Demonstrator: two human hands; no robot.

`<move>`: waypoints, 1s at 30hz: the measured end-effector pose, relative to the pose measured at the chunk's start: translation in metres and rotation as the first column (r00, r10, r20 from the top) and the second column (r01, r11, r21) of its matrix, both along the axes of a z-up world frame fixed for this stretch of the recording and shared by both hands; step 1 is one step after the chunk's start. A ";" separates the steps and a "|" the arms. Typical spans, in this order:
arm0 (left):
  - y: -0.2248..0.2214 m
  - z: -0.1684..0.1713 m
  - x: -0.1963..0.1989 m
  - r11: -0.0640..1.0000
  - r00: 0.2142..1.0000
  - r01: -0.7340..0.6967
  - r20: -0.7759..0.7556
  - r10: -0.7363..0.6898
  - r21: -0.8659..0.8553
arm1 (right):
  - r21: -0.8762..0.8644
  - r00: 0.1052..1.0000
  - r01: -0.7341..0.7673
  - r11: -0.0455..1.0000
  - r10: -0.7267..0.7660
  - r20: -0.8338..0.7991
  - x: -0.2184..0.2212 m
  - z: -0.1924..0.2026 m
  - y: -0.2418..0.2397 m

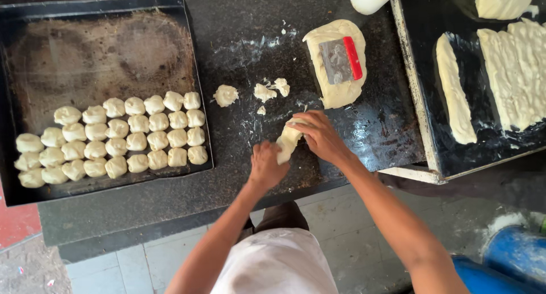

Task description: The person takes small pieces of dough from a larger strip, shapes them into small balls by hand, and places them in a baking tray.

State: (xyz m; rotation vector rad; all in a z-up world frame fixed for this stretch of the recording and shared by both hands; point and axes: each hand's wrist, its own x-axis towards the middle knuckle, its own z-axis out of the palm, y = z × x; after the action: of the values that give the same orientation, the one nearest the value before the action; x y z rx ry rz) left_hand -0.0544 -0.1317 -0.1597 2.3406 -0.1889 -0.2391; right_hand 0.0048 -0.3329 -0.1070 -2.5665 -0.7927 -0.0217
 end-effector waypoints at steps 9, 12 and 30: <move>0.064 0.004 0.040 0.786 0.785 -0.351 -0.618 -0.049 -0.509 | -0.318 0.849 0.518 0.794 -0.432 0.303 -0.070 -0.018 -0.044; 0.056 -0.002 0.033 0.858 0.996 -0.077 -0.011 0.083 -0.508 | -0.209 0.877 0.480 0.852 -0.471 0.093 -0.062 -0.018 -0.008; 0.081 -0.009 -0.003 0.963 0.930 -0.040 0.342 0.133 -0.268 | 0.092 0.774 0.622 0.778 -0.628 0.083 0.124 -0.027 -0.029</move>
State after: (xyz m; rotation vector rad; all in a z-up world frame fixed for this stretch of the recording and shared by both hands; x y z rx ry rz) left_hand -0.0577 -0.0509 -0.1686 2.1078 -0.2747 0.2483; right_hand 0.1283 -0.3621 -0.1337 -2.6648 0.0729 -0.3911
